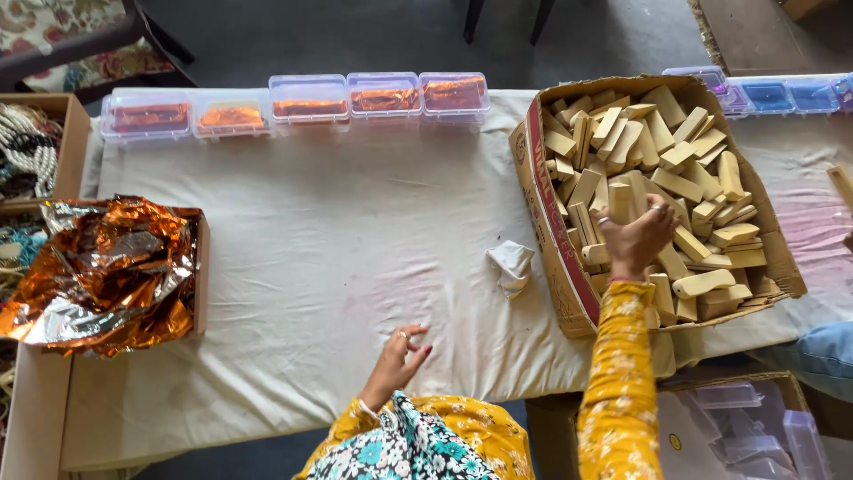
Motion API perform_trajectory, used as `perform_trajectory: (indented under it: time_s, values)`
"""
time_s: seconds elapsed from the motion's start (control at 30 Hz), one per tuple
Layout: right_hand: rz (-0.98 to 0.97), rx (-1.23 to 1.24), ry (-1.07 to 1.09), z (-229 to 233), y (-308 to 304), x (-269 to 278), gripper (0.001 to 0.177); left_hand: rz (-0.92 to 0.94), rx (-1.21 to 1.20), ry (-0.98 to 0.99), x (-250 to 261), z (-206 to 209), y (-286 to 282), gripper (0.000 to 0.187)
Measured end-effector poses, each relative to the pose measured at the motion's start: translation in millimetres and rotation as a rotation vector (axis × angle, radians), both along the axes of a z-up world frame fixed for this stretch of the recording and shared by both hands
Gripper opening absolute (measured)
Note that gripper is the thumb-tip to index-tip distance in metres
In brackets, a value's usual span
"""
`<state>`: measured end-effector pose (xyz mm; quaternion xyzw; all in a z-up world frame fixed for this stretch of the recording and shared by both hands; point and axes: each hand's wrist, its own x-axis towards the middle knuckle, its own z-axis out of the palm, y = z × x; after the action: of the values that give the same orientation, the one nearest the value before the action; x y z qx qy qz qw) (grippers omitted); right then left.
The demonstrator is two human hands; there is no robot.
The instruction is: The recorder cleans wooden rectangular blocks with a cloth and then wraps them individually in decorative foil before placing them into a container.
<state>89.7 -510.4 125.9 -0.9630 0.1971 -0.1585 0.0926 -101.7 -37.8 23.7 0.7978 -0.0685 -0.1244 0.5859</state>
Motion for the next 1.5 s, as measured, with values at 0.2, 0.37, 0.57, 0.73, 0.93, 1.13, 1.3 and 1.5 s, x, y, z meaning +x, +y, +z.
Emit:
perform_trajectory:
  time_s: [0.2,0.37,0.57,0.73,0.93,1.13,1.3,1.5]
  values:
    - [0.556,0.223,-0.167,41.7,212.2,-84.7,0.075,0.007,-0.552,0.229,31.6,89.1,-28.7,0.065]
    - [0.813,0.481,-0.133,19.6,305.2,-142.3,0.079,0.229,-0.791,0.277,15.3,6.6,-48.5,0.054]
    - [0.907,0.815,-0.005,13.4,323.9,-164.8,0.081,0.409,-0.953,0.445,9.0,19.4,-21.3,0.045]
    - [0.684,1.337,0.15,-35.8,305.4,-169.2,0.051,0.372,-1.139,0.567,12.2,22.5,-9.6,0.043]
    - [0.625,1.547,0.214,-28.9,307.3,-167.2,0.054,0.315,-1.154,0.631,17.7,49.3,2.8,0.052]
    - [0.389,1.57,0.014,-46.6,257.4,-139.8,0.042,0.305,-1.109,0.621,15.2,57.7,6.3,0.064]
    - [-0.055,1.296,-0.587,-6.5,131.5,-74.6,0.038,0.385,-1.048,0.595,14.0,29.5,13.7,0.062]
    - [-0.199,1.356,-0.863,23.6,71.0,-54.9,0.054,0.551,-1.093,0.662,15.3,8.3,25.6,0.052]
